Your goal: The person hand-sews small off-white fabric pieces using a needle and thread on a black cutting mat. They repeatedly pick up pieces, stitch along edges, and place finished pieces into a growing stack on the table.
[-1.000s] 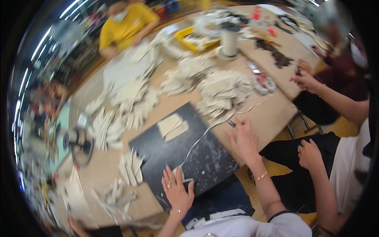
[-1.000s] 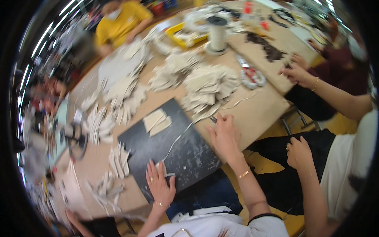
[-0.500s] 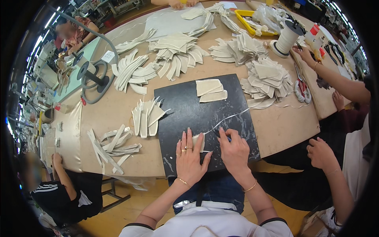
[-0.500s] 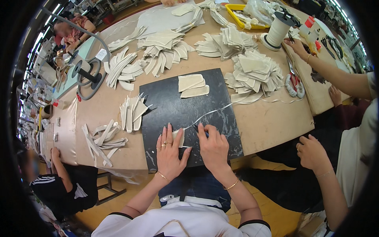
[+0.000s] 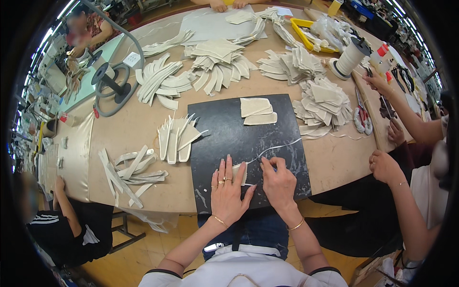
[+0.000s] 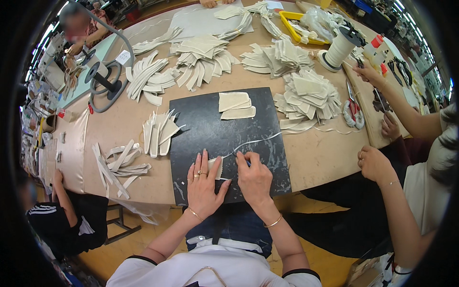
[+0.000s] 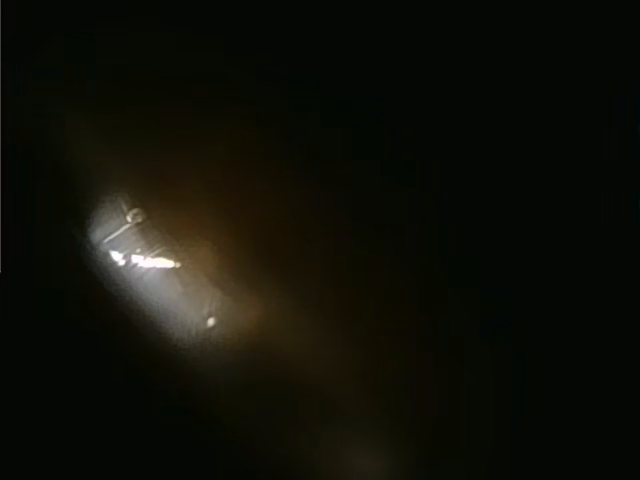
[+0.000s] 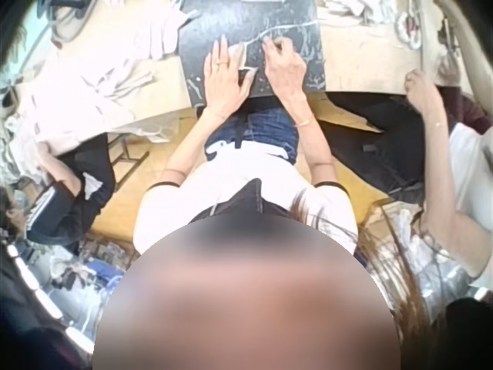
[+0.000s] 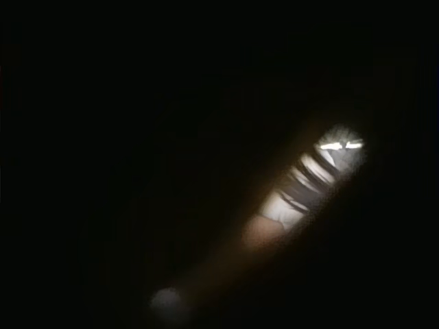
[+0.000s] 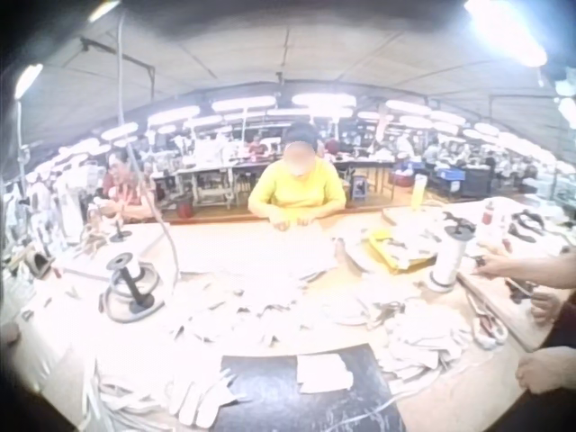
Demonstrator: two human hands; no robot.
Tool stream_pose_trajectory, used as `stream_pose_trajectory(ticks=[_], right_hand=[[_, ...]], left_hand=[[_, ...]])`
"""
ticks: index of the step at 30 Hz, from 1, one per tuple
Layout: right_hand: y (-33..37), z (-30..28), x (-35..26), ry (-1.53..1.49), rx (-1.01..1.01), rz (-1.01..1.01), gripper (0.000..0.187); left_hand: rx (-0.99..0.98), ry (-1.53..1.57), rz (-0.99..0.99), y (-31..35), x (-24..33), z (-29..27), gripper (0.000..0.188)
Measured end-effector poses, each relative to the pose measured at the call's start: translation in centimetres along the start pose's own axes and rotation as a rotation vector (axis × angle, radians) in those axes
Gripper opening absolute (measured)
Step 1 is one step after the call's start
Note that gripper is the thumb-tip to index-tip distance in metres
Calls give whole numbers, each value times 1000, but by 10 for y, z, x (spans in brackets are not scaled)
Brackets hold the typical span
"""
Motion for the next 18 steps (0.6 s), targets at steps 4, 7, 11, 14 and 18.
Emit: stream_pose_trajectory(ticks=[4,7,11,14,18], right_hand=[[-1,-4,9,-71,37,119,24],[-4,-2,11,-70,16,153,23],[-8,-2,7,-117,7,127,24],[-8,-1,7,-90,-27,135,24],[-8,-1,5,-99,-29,119,25]], left_hand=[[-10,29,-34,8,-1,-3,71],[-28,67,-5,29,6,-9,77],[-114,22,94,57,11,-6,72],[-59,-37,191,69,8,-12,60],[182,121,125,71,-17,-44,49]])
Point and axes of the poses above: each hand's wrist, its own y-axis away from the middle knuckle, its own z-axis out of the palm, x = y × z, the point moved 8 cm from there along -y, towards the middle knuckle, and after that the axes turned 12 degrees about z, right-handed, at the moved point
